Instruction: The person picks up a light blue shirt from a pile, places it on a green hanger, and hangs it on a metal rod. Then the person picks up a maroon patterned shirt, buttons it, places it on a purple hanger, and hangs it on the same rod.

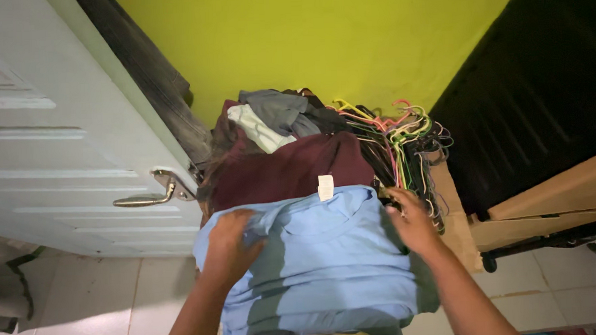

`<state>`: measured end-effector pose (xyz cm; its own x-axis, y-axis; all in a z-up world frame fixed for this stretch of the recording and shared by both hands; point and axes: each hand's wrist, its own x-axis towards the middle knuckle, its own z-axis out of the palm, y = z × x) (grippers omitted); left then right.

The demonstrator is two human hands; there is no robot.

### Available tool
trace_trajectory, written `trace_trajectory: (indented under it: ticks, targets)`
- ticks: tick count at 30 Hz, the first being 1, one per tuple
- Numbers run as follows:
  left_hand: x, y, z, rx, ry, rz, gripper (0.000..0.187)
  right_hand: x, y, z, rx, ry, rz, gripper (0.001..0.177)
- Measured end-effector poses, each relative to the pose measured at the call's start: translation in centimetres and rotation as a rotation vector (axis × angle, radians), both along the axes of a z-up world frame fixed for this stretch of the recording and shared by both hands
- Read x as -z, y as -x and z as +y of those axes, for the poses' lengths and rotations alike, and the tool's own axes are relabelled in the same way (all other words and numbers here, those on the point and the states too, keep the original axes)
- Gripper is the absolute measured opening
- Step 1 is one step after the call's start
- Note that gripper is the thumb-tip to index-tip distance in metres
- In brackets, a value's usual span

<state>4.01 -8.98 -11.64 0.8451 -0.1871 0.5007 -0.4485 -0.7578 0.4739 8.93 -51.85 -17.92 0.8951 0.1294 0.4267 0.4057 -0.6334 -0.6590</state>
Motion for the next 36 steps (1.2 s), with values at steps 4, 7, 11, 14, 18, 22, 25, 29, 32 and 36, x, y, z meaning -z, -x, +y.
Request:
trace_trajectory:
  ticks: [4,7,11,14,18,22,25,29,32,36]
  targets:
    - [-0.3,-3.3,-0.9,-0.138,0.029,0.157,0.033,-0.1,-2.1,3.5,0.079,0.065,0.118,0.019]
    - [-2.3,-4.5,0.2,-0.354,0.142,0.432,0.033,-0.4,-3.2,3.3,0.221,-0.014,0.106,0.019]
    - [-3.9,-5.8,1.2,-0.331,0.127,0.304,0.031,-1.7,-5.0,2.4,0.321,-0.009,0.165,0.020]
    - [-3.2,-7.7,0.5,-0.251,0.166,0.044,0.029,-2.8,-6.4,3.1,0.303,0.046,0.139,0.017]
    - [-3.4,-10.3,-0.9,-0.240,-0.042,-0.106,0.029,-5.3,-6.9,6.0,0.180,0.075,0.017,0.019]
    - [-4.0,-9.9,-3.3,-0.123,0.053,-0.159,0.032,-7.0,-6.9,10.3,-0.067,-0.098,0.027,0.050]
    - [-3.6,-8.3,-6.5,0.152,-0.026,-0.114,0.027,-7.0,-7.7,12.4,-0.168,-0.243,0.250,0.053]
    - [-4.0,-6.4,-10.0,0.184,-0.118,0.039,0.038,-6.7,-7.8,12.7,-0.300,-0.212,0.339,0.029]
    - [-4.1,-6.0,-10.3,0.175,-0.137,0.180,0.032,-6.5,-6.9,12.5,-0.347,-0.102,0.292,0.021]
    - [-4.7,-6.4,-9.9,0.274,-0.113,0.229,0.024,-5.8,-5.9,12.2,-0.486,-0.108,0.214,0.015]
